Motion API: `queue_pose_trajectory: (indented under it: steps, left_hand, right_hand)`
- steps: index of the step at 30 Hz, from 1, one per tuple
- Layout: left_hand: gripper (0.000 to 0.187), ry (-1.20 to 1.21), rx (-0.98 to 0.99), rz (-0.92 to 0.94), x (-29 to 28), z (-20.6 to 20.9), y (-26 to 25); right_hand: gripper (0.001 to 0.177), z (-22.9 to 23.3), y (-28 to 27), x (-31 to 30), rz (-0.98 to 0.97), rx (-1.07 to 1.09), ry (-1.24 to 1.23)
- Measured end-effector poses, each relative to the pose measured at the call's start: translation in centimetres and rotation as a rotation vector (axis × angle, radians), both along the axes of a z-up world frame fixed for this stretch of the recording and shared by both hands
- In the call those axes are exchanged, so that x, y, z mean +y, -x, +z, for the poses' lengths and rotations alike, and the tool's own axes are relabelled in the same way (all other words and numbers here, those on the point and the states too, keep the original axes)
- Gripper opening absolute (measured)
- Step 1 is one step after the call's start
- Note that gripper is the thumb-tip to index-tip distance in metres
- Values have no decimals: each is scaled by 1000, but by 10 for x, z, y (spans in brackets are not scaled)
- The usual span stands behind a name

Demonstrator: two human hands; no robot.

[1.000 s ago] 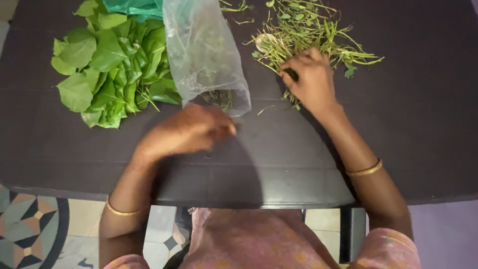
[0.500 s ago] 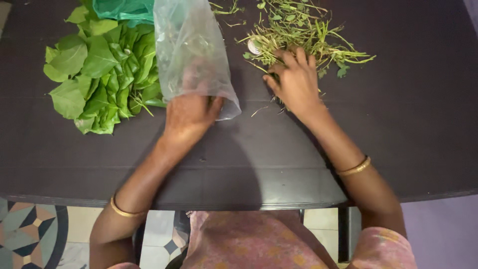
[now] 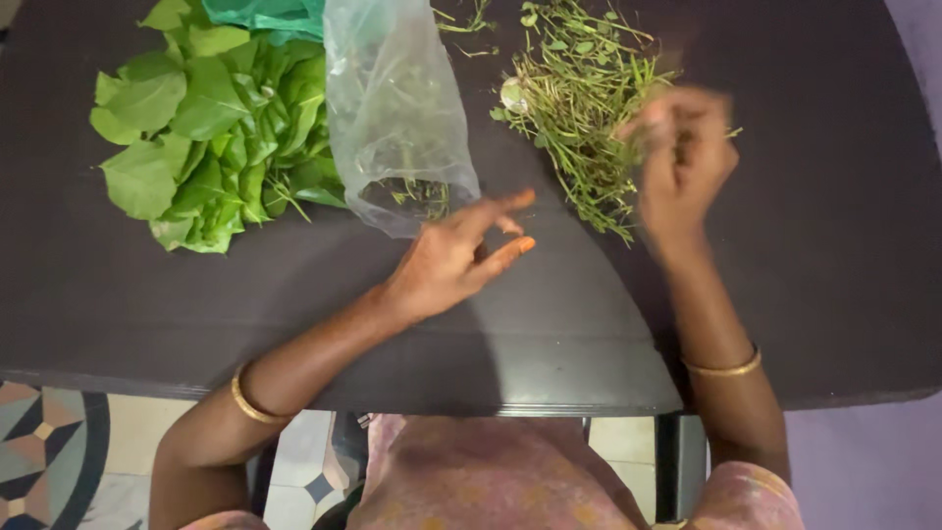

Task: The person sorts green leafy vegetables and thin stems on a table, separating them into piles and placing some into a clear plastic bag. The person handles the vegetables by hand, moving leaves and stems between piles and into the bag.

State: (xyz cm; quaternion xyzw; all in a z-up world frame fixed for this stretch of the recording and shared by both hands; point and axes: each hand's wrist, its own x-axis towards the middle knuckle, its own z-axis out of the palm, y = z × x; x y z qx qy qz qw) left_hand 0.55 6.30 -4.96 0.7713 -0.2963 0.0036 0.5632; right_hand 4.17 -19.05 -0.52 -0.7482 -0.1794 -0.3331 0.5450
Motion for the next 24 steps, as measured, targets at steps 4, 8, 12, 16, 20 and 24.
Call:
queue_pose_trajectory:
  steps: [4,8,12,16,20,24]
  left_hand:
    - [48,278,247,-70,3,-1,-1]
    - [29,241,174,-91,5,-7,-3]
    - [27,238,4,-147,7,-13,1]
    - [22,213,-156,-159,8,-12,0]
    - [18,91,-137,-69,4,-14,-1]
    - [26,187,21,-135,2,-12,-2]
  right_hand:
    - [10,4,17,9,296,-32,719]
    - [9,-12,4,15,405,26,689]
    - [12,-19,-18,-8,126,49,835]
    - [24,-24,-21,-20,-40,217,1107]
    - [23,-31,-15,-21,-146,275,1151]
    - [14,-31,-20,-23,-104,281,1084]
